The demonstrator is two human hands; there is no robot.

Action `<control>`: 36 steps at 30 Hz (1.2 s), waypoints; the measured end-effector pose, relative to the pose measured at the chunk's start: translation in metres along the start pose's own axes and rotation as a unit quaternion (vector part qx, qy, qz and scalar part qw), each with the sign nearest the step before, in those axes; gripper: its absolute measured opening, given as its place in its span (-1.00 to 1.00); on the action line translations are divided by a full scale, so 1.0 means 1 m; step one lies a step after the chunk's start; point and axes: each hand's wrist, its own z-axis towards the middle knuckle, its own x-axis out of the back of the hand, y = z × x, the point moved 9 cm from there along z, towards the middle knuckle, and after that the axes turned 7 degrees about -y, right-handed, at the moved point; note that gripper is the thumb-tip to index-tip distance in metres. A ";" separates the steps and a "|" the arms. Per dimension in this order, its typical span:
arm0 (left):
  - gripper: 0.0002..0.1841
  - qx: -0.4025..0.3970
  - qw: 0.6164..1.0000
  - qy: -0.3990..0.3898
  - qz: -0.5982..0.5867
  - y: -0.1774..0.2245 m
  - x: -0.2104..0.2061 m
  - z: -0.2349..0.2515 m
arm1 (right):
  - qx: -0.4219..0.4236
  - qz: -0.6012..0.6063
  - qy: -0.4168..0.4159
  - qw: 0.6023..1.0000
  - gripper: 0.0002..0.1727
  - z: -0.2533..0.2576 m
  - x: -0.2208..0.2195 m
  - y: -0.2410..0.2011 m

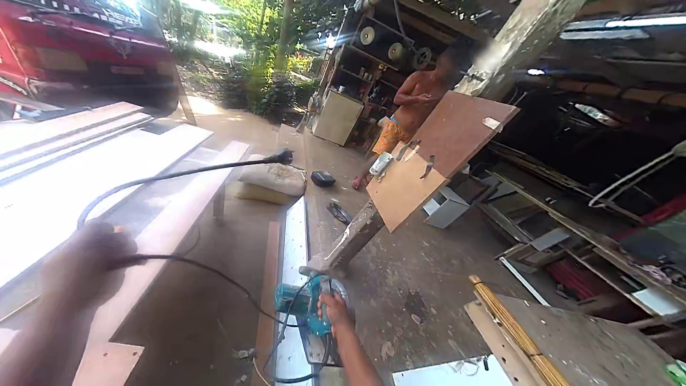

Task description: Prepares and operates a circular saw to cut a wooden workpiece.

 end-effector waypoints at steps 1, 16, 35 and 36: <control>-0.58 0.005 1.000 -0.001 0.023 0.000 0.008 0.003 | -0.032 -0.010 -0.010 0.999 -0.70 0.005 -0.009 0.026; -0.67 0.337 0.827 -0.286 0.348 -0.286 -0.104 -0.038 | -0.030 -0.061 -0.194 0.979 -0.32 -0.055 -0.018 0.067; -0.63 0.432 0.618 -0.276 0.596 -0.415 -0.131 -0.117 | -0.097 -0.190 -0.241 0.947 -0.28 -0.061 0.068 0.089; -0.62 0.444 0.618 -0.247 0.599 -0.411 -0.106 -0.121 | -0.107 -0.149 -0.212 0.960 -0.32 -0.062 0.078 0.094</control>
